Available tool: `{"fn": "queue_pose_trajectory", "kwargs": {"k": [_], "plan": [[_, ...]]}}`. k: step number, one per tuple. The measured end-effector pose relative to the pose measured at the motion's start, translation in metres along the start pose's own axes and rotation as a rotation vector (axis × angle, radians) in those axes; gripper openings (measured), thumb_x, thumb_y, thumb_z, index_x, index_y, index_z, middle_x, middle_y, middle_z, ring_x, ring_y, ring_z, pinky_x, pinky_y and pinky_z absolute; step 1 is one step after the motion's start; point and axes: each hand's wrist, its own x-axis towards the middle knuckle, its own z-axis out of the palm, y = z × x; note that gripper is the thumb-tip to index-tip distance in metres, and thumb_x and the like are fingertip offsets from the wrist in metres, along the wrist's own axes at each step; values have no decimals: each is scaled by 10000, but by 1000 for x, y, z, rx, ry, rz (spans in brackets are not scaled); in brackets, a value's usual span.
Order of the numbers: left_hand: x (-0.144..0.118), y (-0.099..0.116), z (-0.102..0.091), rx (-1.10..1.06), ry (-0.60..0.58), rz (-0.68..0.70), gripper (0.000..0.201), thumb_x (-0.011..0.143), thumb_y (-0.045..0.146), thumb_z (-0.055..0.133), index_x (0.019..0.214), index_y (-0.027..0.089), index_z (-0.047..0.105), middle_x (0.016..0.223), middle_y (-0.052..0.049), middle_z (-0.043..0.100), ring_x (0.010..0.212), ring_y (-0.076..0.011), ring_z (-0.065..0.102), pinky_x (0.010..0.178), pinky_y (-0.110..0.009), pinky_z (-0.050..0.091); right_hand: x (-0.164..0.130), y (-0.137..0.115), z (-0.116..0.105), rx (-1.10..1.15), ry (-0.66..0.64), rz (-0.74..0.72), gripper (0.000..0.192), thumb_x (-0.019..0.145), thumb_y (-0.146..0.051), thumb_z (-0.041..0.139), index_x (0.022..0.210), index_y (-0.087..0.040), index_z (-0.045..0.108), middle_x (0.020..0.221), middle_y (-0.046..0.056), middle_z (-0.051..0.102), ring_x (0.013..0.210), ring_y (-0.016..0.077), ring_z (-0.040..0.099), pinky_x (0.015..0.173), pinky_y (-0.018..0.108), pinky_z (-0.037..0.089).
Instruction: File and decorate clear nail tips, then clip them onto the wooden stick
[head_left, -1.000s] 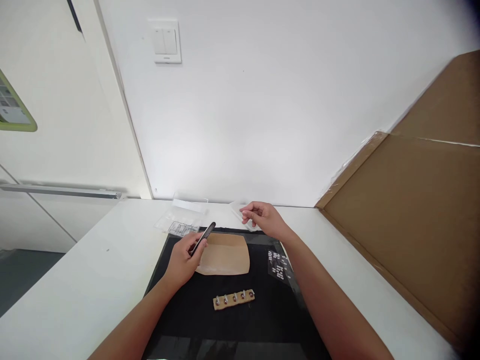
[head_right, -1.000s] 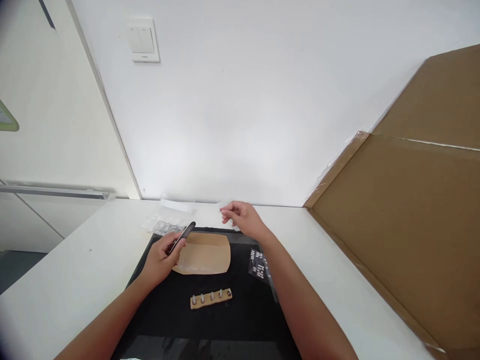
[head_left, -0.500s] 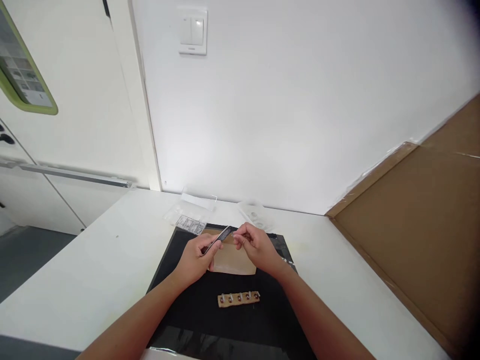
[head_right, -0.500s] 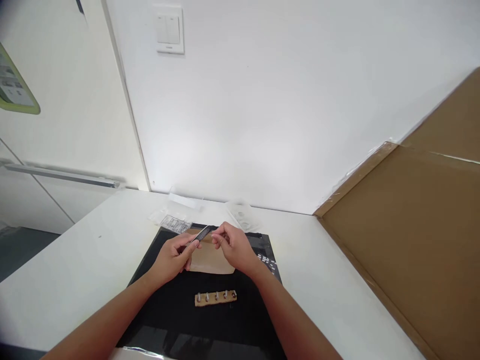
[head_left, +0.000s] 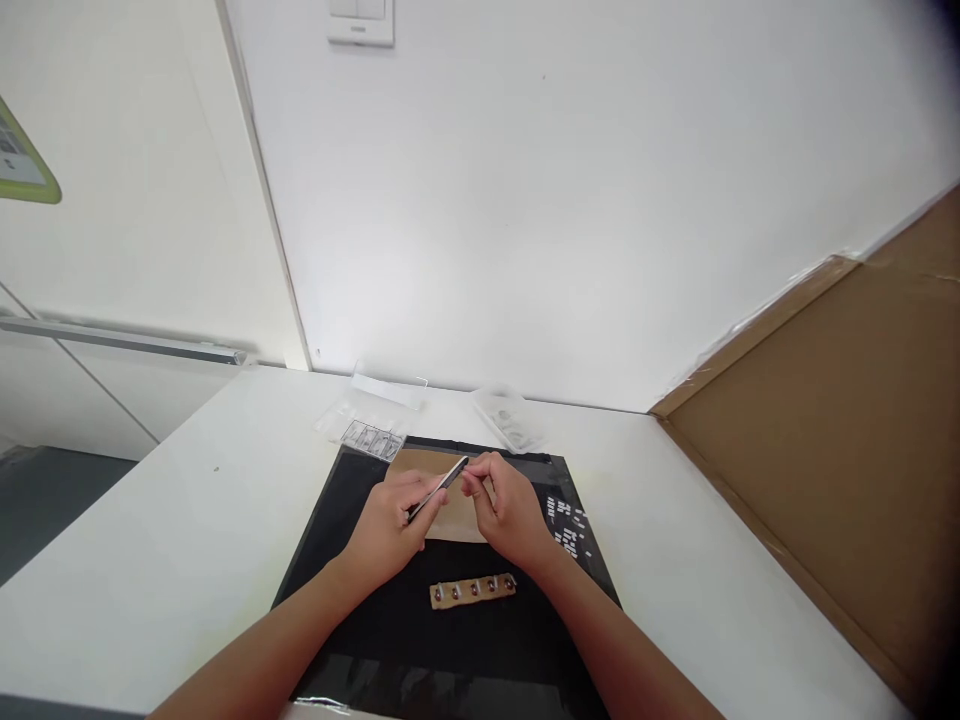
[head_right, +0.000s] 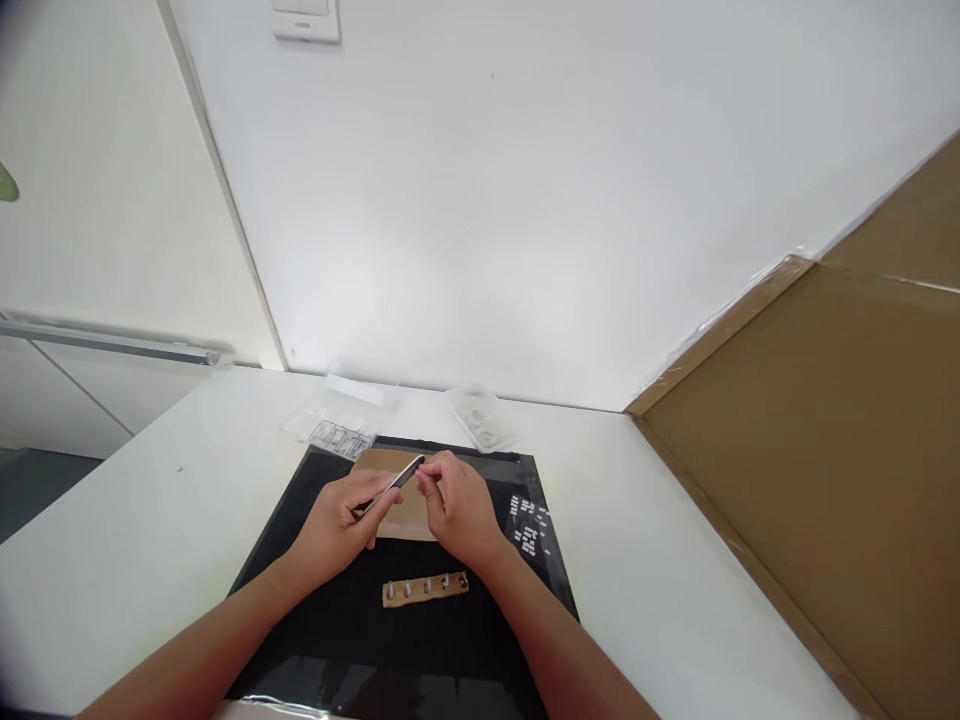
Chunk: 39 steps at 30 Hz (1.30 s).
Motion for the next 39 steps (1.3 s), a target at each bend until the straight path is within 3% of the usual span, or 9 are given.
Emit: {"fn": "queue_pose_trajectory", "kwargs": {"k": [3, 5, 9, 13, 27, 29, 33, 39], "plan": [[0, -1, 4, 86, 44, 118, 332, 1060, 286, 522, 1314, 277, 734, 1153, -93, 760, 1016, -224, 735, 903, -363, 629, -1, -1, 6, -38, 20, 47, 125, 1062, -296, 451, 952, -259, 498, 892, 48, 674, 818, 213, 648, 751, 368, 477], [0, -3, 5, 134, 59, 176, 344, 1058, 247, 519, 1339, 267, 716, 1170, -103, 754, 1075, -228, 723, 954, -377, 617, -2, -3, 9, -28, 7, 77, 126, 1061, -296, 448, 950, -259, 496, 887, 44, 672, 809, 209, 651, 739, 361, 476], [-1, -6, 5, 219, 57, 207, 345, 1052, 202, 524, 1342, 266, 699, 1181, -88, 746, 1059, -205, 729, 964, -352, 619, -3, -9, 12, -12, -50, 59, 117, 1055, -274, 448, 949, -258, 497, 876, 32, 680, 820, 216, 653, 758, 368, 475], [-2, -5, 6, 292, 62, 226, 358, 1054, 181, 506, 1365, 249, 669, 1173, -88, 740, 1050, -202, 733, 962, -342, 622, -1, -13, 13, 0, 31, 127, 127, 1052, -276, 449, 931, -263, 485, 855, 32, 677, 787, 217, 651, 753, 376, 472], [-3, -6, 5, 448, 94, 263, 330, 1051, 160, 465, 1316, 193, 660, 1076, -108, 734, 947, -208, 734, 866, -323, 637, 4, -30, 20, -66, 43, 105, 150, 1001, -211, 493, 861, -264, 479, 769, 5, 691, 751, 214, 638, 816, 399, 420], [-3, -6, 5, 450, 105, 260, 333, 1054, 163, 462, 1326, 192, 652, 1070, -107, 729, 942, -207, 730, 860, -323, 634, 5, -31, 21, -61, 71, 136, 152, 1001, -199, 481, 862, -261, 474, 759, 3, 695, 724, 205, 636, 828, 402, 414], [-3, -5, 5, 421, 108, 248, 329, 1054, 163, 460, 1315, 192, 658, 1054, -105, 719, 928, -205, 719, 838, -318, 623, 7, -32, 17, -8, 10, 120, 157, 997, -208, 502, 850, -262, 500, 761, -7, 702, 729, 196, 640, 857, 403, 421], [-2, -1, 6, 239, 114, 193, 295, 1068, 220, 482, 1272, 224, 695, 1029, -84, 724, 888, -186, 714, 833, -306, 600, 11, -25, 8, -29, 94, 138, 164, 1036, -250, 486, 873, -249, 498, 775, -10, 714, 760, 193, 681, 881, 414, 408]]}}
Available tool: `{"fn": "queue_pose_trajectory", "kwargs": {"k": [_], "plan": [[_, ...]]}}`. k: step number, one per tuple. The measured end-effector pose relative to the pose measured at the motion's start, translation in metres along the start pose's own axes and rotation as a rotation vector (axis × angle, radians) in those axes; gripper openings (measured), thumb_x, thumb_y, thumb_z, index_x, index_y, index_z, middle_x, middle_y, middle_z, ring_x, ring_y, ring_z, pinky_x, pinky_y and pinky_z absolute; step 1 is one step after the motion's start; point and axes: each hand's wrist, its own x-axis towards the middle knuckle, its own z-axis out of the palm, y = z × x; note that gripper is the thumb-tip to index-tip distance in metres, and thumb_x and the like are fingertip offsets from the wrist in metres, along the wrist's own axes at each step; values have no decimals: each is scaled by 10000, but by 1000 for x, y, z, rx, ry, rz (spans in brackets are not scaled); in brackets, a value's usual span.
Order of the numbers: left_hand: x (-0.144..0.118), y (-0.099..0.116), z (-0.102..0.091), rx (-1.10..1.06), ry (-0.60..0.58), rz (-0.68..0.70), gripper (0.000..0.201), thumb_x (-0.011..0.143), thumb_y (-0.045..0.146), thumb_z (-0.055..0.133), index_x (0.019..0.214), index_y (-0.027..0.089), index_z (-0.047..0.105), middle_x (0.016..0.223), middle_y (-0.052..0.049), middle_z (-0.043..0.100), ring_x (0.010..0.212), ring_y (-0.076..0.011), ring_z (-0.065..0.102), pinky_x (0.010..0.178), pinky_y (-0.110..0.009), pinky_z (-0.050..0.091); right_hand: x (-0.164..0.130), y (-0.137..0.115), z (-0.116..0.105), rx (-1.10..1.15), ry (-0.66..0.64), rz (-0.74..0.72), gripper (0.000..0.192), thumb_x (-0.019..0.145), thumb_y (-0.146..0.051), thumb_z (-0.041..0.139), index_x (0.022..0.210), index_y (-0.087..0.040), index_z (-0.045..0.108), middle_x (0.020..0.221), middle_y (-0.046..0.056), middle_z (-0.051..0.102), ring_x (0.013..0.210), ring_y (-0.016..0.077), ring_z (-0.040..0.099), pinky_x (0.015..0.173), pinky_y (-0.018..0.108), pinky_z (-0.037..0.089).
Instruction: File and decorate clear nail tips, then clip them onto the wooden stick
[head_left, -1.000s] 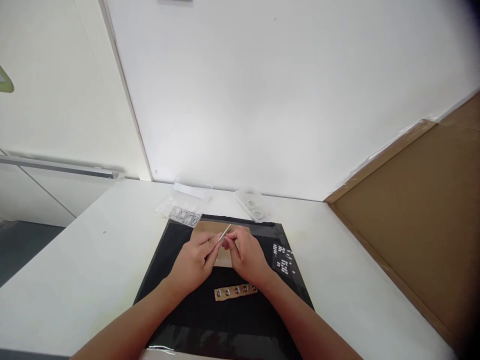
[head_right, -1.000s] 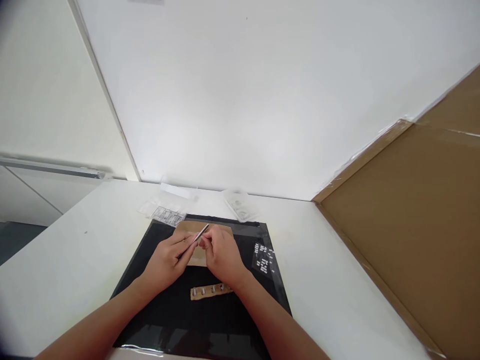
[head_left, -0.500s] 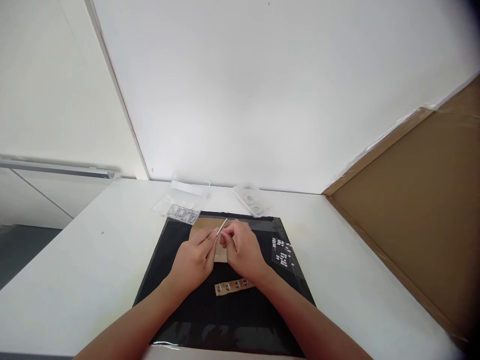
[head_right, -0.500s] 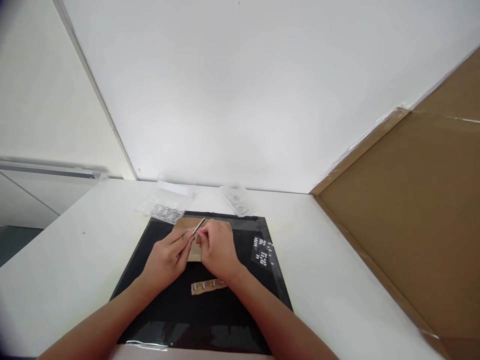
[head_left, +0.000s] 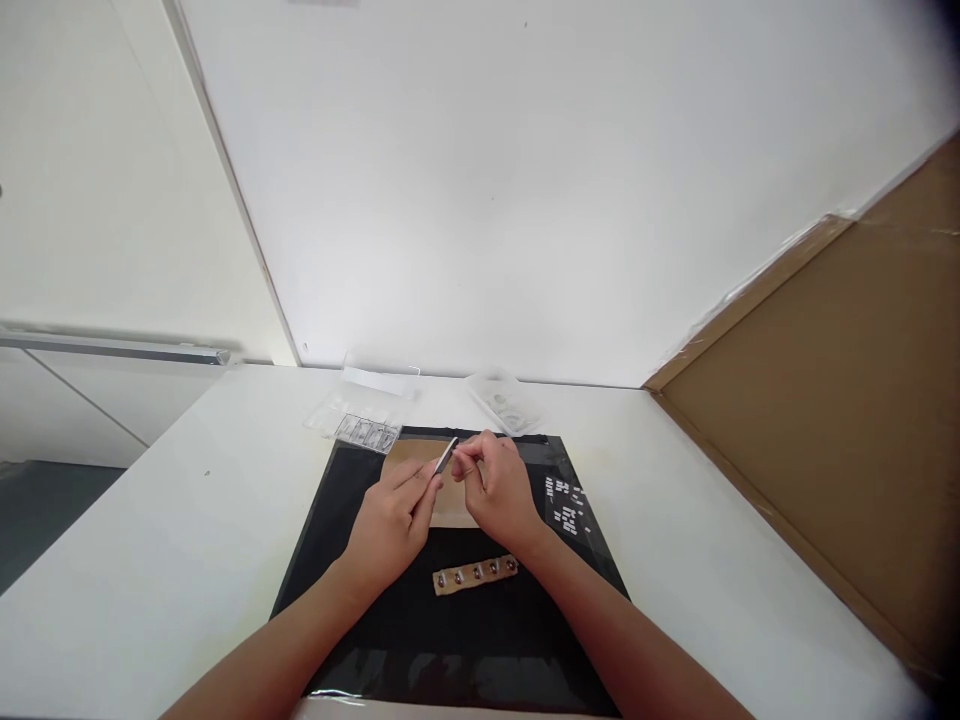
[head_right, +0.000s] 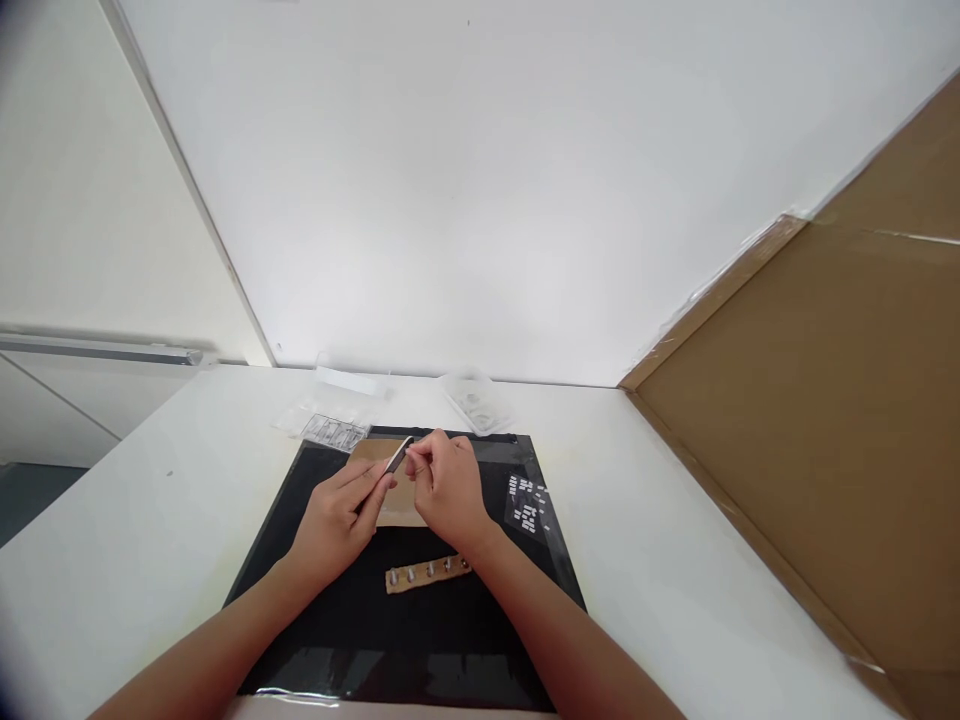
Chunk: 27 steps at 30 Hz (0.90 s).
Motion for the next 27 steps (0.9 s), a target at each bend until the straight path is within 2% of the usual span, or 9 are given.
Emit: {"fn": "queue_pose_trajectory", "kwargs": {"k": [3, 6, 8, 11, 19, 27], "plan": [[0, 0, -2, -139, -50, -126, 304, 1074, 284, 489, 1300, 254, 691, 1015, -44, 740, 653, -116, 686, 692, -261, 600, 0, 5, -2, 52, 3, -5, 152, 1056, -309, 488, 921, -254, 530, 802, 1, 725, 794, 201, 696, 887, 417, 434], [1, -1, -4, -351, -87, -366, 445, 1056, 393, 526, 1485, 277, 533, 985, -20, 755, 435, -65, 572, 473, -218, 532, -2, 9, -3, 222, 26, 44, 151, 1054, -391, 525, 990, -259, 561, 849, 26, 733, 794, 203, 705, 823, 389, 499], [3, -1, -4, -489, -67, -501, 536, 1023, 468, 564, 1508, 257, 475, 986, -30, 756, 395, -63, 539, 374, -199, 468, -3, 12, -3, 373, 28, 99, 163, 1037, -419, 568, 1017, -257, 565, 869, 33, 736, 797, 201, 716, 772, 362, 532], [5, -1, -4, -584, -49, -592, 518, 977, 536, 607, 1390, 226, 564, 979, -43, 743, 384, -58, 520, 317, -177, 410, -4, 13, -1, 539, -1, 150, 182, 1007, -425, 629, 1018, -250, 579, 886, 31, 741, 821, 199, 732, 785, 352, 559], [4, 1, -5, -558, -76, -558, 462, 986, 515, 606, 1371, 261, 602, 978, -30, 725, 425, -58, 544, 345, -169, 446, -4, 11, -2, 681, -33, 200, 216, 930, -420, 737, 1000, -236, 649, 977, 46, 713, 865, 202, 737, 786, 343, 575], [3, 1, -5, -521, -62, -488, 406, 1001, 464, 604, 1352, 260, 628, 1039, -42, 718, 448, -54, 572, 359, -166, 458, -5, 16, -2, 510, 4, 64, 131, 925, -365, 744, 963, -246, 703, 972, 61, 694, 784, 175, 636, 629, 306, 499]]}}
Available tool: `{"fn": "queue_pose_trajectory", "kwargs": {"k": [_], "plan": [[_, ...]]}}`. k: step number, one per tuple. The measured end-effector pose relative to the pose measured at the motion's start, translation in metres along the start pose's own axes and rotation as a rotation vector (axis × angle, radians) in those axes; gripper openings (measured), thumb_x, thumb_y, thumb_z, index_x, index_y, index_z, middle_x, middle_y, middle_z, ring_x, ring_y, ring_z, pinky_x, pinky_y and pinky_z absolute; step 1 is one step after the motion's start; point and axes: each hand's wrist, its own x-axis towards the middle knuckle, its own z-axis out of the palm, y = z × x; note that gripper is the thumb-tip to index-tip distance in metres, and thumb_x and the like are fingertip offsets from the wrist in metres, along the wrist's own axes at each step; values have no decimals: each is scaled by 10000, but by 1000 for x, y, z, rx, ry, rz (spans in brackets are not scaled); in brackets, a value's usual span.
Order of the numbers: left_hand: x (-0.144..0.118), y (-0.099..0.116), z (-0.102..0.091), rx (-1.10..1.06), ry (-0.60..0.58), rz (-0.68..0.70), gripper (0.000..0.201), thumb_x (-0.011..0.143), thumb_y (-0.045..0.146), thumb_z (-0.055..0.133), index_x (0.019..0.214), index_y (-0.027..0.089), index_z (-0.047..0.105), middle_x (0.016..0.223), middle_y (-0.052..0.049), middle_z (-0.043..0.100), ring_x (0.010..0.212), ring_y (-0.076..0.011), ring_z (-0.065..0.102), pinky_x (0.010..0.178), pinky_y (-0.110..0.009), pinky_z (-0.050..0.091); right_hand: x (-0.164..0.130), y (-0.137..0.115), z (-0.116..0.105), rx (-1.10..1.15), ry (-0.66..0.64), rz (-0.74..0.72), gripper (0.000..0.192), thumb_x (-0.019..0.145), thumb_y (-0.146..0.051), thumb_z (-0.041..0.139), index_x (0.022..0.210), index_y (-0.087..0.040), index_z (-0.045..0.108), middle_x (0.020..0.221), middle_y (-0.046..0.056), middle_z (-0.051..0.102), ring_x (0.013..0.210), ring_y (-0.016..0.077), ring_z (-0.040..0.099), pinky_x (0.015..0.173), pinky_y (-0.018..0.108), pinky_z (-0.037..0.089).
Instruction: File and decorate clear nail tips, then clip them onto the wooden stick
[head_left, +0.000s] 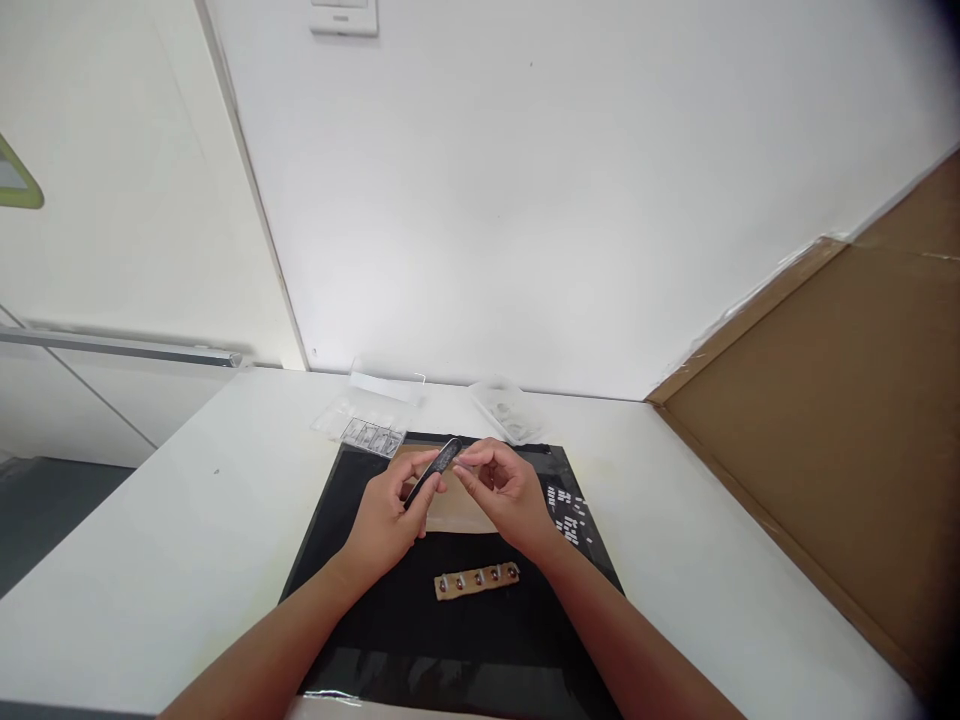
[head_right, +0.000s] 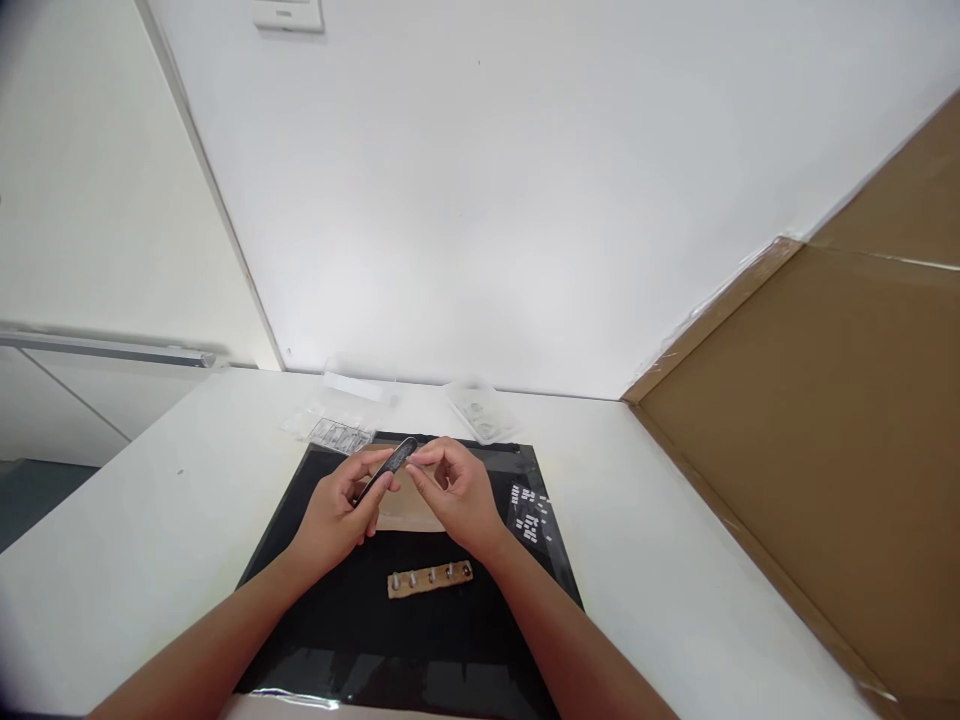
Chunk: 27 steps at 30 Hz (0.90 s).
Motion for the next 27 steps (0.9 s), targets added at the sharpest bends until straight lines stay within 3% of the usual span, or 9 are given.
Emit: {"fn": "queue_pose_trajectory", "kwargs": {"k": [9, 18, 24, 27], "plan": [[-2, 3, 1, 52, 26, 22, 376, 981, 420, 636, 1322, 276, 703, 1063, -49, 762, 470, -71, 623, 370, -174, 487, 2, -2, 0, -180, 67, -117, 88, 946, -324, 723, 896, -251, 719, 855, 29, 683, 751, 177, 611, 651, 327, 481], [-2, -2, 3, 79, 15, 22, 374, 976, 442, 645, 1327, 337, 718, 1129, -25, 751, 526, -92, 682, 351, -173, 483, 1, 6, -2, -522, 24, -274, 68, 1034, -262, 583, 984, -245, 626, 942, 36, 707, 906, 196, 669, 812, 344, 511], [-1, 1, 0, 131, 34, 11, 375, 961, 424, 675, 1295, 264, 735, 956, -25, 774, 563, -118, 713, 470, -189, 541, -3, 11, 2, -685, -33, -309, 105, 1050, -272, 536, 964, -228, 576, 943, 49, 721, 865, 210, 666, 757, 357, 453], [0, 2, 0, 150, -7, 55, 342, 990, 405, 635, 1289, 284, 747, 927, -19, 768, 590, -118, 713, 495, -188, 531, -3, 11, 5, -738, -1, -287, 114, 1049, -245, 516, 941, -229, 551, 918, 47, 714, 831, 210, 651, 747, 367, 409]]}}
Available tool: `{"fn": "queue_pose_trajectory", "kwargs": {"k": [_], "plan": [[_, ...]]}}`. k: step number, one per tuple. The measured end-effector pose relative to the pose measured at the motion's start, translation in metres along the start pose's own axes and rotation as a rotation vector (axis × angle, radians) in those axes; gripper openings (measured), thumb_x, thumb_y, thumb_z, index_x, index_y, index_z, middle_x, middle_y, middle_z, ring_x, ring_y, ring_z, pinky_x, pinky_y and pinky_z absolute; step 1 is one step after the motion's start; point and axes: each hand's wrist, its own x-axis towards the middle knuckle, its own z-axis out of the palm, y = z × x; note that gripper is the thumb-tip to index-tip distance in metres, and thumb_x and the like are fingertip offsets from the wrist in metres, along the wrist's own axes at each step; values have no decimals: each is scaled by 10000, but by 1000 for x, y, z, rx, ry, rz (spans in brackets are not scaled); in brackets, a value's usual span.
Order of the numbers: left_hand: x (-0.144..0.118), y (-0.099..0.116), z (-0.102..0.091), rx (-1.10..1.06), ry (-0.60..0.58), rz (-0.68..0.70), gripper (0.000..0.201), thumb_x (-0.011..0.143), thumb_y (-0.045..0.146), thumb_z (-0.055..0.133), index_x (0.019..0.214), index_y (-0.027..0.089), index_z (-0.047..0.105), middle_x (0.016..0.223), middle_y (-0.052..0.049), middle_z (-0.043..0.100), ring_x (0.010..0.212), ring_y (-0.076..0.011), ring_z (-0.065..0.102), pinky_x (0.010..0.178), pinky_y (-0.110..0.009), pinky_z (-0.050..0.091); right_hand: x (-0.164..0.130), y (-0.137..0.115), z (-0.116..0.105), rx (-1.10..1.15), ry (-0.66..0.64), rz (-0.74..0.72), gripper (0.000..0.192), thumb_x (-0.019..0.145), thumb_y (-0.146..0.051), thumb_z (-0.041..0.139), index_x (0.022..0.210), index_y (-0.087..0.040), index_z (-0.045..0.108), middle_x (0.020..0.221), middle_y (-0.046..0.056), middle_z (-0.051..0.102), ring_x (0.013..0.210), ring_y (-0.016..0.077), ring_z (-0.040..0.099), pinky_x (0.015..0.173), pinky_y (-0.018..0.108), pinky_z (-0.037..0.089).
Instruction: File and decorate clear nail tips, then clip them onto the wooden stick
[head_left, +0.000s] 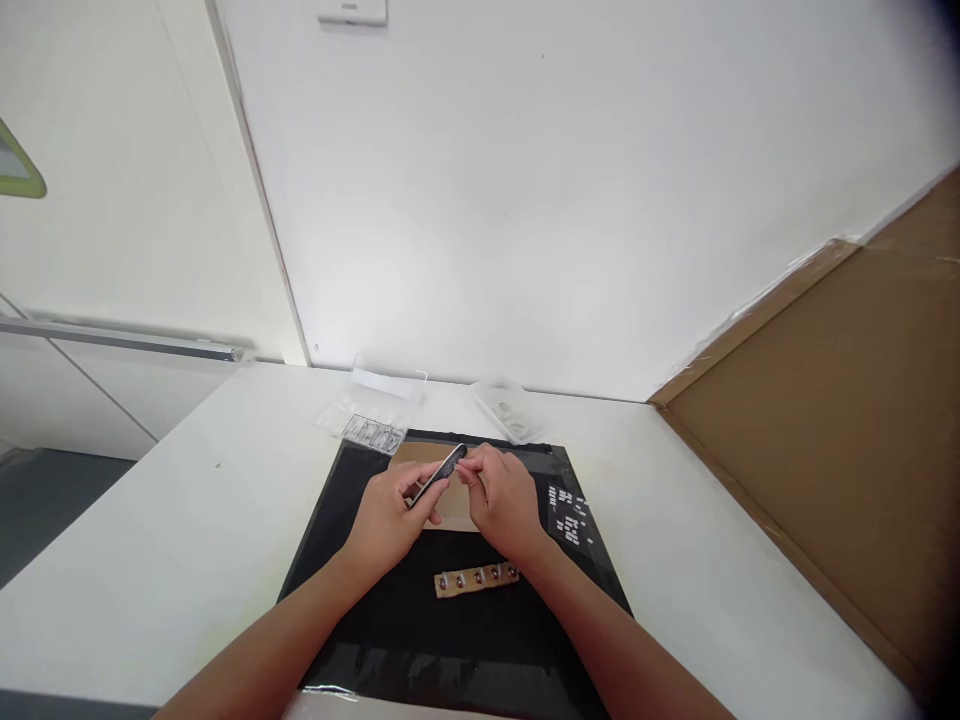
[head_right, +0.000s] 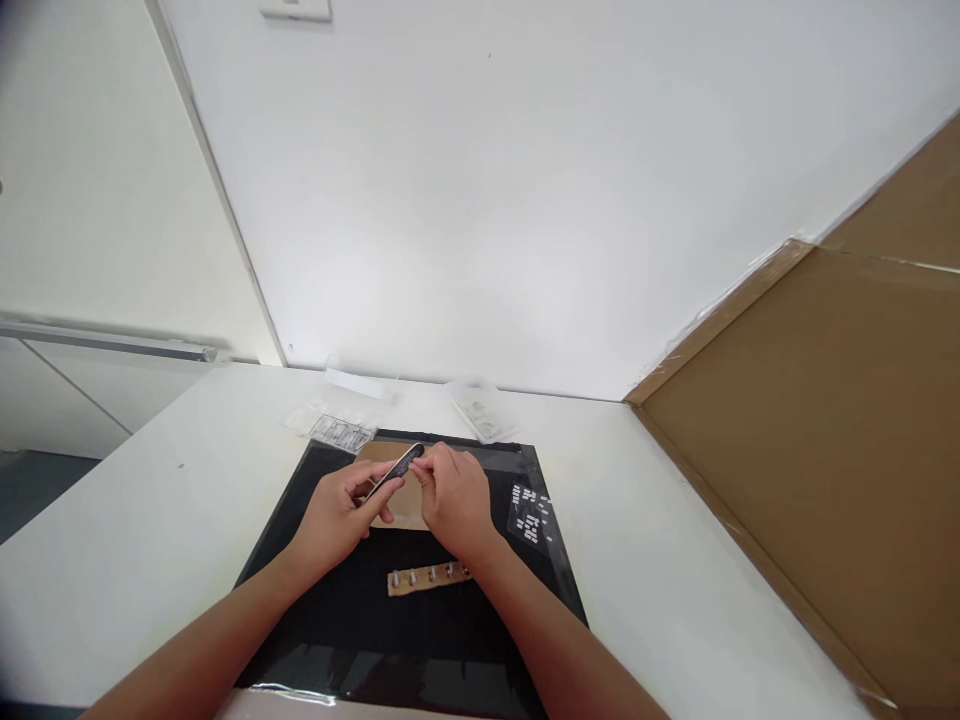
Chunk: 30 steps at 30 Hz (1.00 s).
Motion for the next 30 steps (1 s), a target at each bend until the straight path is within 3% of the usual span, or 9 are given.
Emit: {"fn": "queue_pose_trajectory", "kwargs": {"k": [3, 8, 13, 16, 30], "plan": [[0, -2, 1, -26, -24, 19, 339, 1005, 395, 611, 1303, 297, 740, 921, -19, 754, 585, -115, 703, 464, -186, 498, 1, -1, 2, 13, 33, 39, 125, 1052, -224, 490, 933, -234, 528, 882, 41, 698, 804, 206, 629, 746, 373, 387], [0, -4, 1, -16, -9, 47, 298, 1017, 397, 590, 1195, 255, 783, 884, -28, 708, 601, -114, 666, 459, -189, 482, 0, -6, 2, 13, -39, -22, 161, 1041, -213, 494, 883, -238, 501, 836, 28, 680, 769, 194, 614, 749, 375, 367], [0, -3, -1, 64, 12, 120, 290, 1031, 385, 578, 1122, 237, 810, 725, -20, 634, 643, -134, 642, 507, -199, 477, 4, -12, -2, -41, 43, -2, 165, 1038, -185, 485, 880, -235, 479, 839, 27, 678, 764, 192, 626, 753, 377, 341], [0, -4, 0, 68, 12, 146, 303, 1040, 378, 562, 1058, 223, 822, 753, -32, 648, 649, -135, 640, 528, -210, 485, 4, -15, -2, -33, -13, -35, 194, 1034, -191, 496, 849, -237, 457, 798, 15, 657, 739, 187, 603, 750, 375, 335], [1, -4, 1, 108, 31, 237, 279, 1044, 335, 562, 1157, 237, 797, 781, -33, 682, 676, -146, 651, 628, -246, 533, 7, -14, -9, 29, 25, 47, 197, 1050, -249, 504, 854, -239, 507, 807, 12, 682, 737, 175, 628, 761, 384, 337]]}}
